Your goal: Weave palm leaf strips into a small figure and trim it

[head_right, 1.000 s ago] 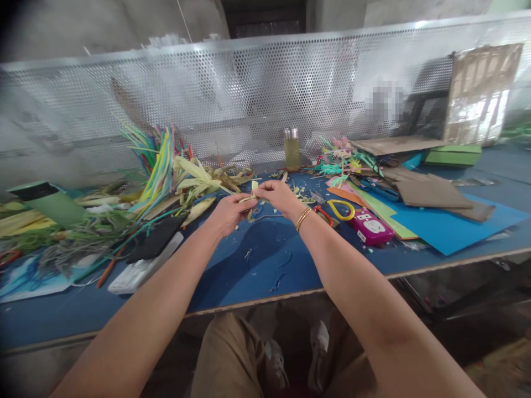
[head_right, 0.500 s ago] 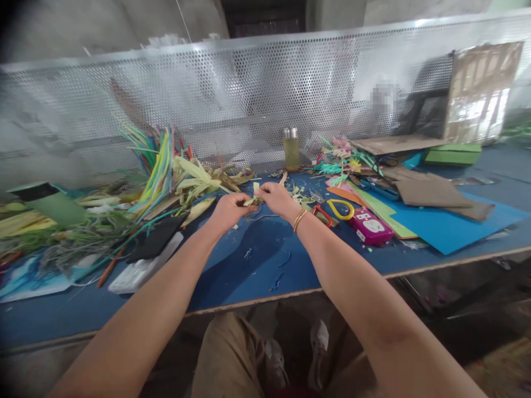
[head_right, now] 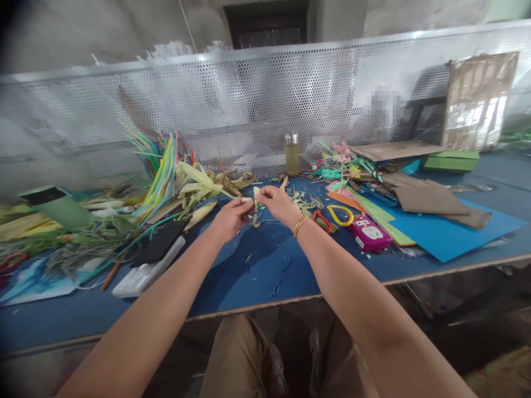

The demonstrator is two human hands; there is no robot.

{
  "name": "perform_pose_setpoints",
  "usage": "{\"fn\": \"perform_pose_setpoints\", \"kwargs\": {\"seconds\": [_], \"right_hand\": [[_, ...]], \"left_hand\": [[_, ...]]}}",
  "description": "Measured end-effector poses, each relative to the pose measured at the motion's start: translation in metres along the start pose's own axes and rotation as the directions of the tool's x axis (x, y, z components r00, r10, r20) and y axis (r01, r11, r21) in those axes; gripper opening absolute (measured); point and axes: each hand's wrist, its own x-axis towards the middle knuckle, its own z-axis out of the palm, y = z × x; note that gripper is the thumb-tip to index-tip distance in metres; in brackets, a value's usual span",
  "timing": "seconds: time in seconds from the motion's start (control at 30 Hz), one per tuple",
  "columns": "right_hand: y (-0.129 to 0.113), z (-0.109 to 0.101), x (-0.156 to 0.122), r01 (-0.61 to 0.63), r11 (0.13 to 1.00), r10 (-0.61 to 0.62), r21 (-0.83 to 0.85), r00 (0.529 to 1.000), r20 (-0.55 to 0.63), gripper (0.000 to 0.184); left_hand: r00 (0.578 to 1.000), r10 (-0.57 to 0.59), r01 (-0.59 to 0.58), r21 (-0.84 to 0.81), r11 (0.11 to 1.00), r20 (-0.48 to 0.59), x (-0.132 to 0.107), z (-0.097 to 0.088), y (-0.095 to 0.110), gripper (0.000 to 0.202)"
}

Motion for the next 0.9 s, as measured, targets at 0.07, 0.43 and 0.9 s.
{"fn": "perform_pose_setpoints", "kwargs": {"seconds": [0.07, 0.43, 0.9], "right_hand": [[0.001, 0.002, 0.0, 0.006, 0.999, -0.007, 0.037, 0.999, 0.038, 0.03], [0.003, 0.003, -0.001, -0.099, 0.995, 0.099, 0.023, 0.995, -0.01, 0.026], [0.008, 0.011, -0.006, -0.294, 0.944, 0.298, 0.151, 0.954, -0.005, 0.023]], "left_hand": [[0.994, -0.097, 0.102, -0.13, 0.986, 0.041, -0.001, 0.001, 0.001, 0.029], [0.967, -0.251, 0.253, -0.093, 0.963, 0.029, -0.005, 0.001, 0.005, 0.025], [0.987, 0.148, -0.159, 0.446, 0.881, 0.06, -0.007, -0.004, 0.002, 0.026]]}}
